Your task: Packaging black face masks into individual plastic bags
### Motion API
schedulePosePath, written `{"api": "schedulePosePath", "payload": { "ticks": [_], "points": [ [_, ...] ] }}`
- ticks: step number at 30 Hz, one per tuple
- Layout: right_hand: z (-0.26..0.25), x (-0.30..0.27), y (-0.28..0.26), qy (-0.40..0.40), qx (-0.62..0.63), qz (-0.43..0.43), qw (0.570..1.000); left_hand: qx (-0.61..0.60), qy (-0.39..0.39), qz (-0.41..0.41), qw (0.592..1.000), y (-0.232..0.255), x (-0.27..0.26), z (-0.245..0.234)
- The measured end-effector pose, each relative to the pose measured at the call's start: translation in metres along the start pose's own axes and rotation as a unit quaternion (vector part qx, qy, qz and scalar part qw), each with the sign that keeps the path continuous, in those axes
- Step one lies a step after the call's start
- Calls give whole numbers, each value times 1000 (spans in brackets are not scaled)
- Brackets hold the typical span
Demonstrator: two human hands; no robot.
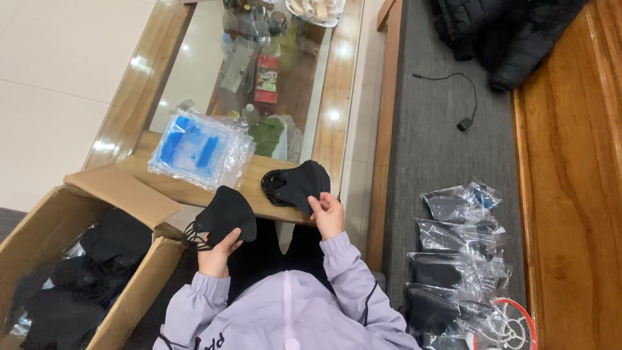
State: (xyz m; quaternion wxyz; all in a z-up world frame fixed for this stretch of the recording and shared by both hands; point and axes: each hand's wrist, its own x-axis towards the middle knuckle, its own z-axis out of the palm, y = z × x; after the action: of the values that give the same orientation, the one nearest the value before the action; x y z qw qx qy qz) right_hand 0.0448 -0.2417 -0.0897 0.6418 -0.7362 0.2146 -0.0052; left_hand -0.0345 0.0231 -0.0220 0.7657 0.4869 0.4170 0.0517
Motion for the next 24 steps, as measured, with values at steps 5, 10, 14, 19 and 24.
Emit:
{"api": "schedulePosePath", "payload": {
  "ticks": [5,10,14,19,24],
  "points": [
    [-5,-2,-10,6,-76,-3,997,-2,-9,-4,1000,-4,-13,-3],
    [-3,-2,-26,28,-228,-22,973,5,-45,-15,999,4,-29,6],
    [2,-19,-50,55,-272,-72,958,1,-122,-44,992,-40,-3,-1],
    [2,-29,-64,50,-305,-70,948,6,-174,-77,982,-47,4,11],
    [0,-24,-55,54,-309,-71,947,-17,-227,-91,969,-77,33,14]
  ]
}}
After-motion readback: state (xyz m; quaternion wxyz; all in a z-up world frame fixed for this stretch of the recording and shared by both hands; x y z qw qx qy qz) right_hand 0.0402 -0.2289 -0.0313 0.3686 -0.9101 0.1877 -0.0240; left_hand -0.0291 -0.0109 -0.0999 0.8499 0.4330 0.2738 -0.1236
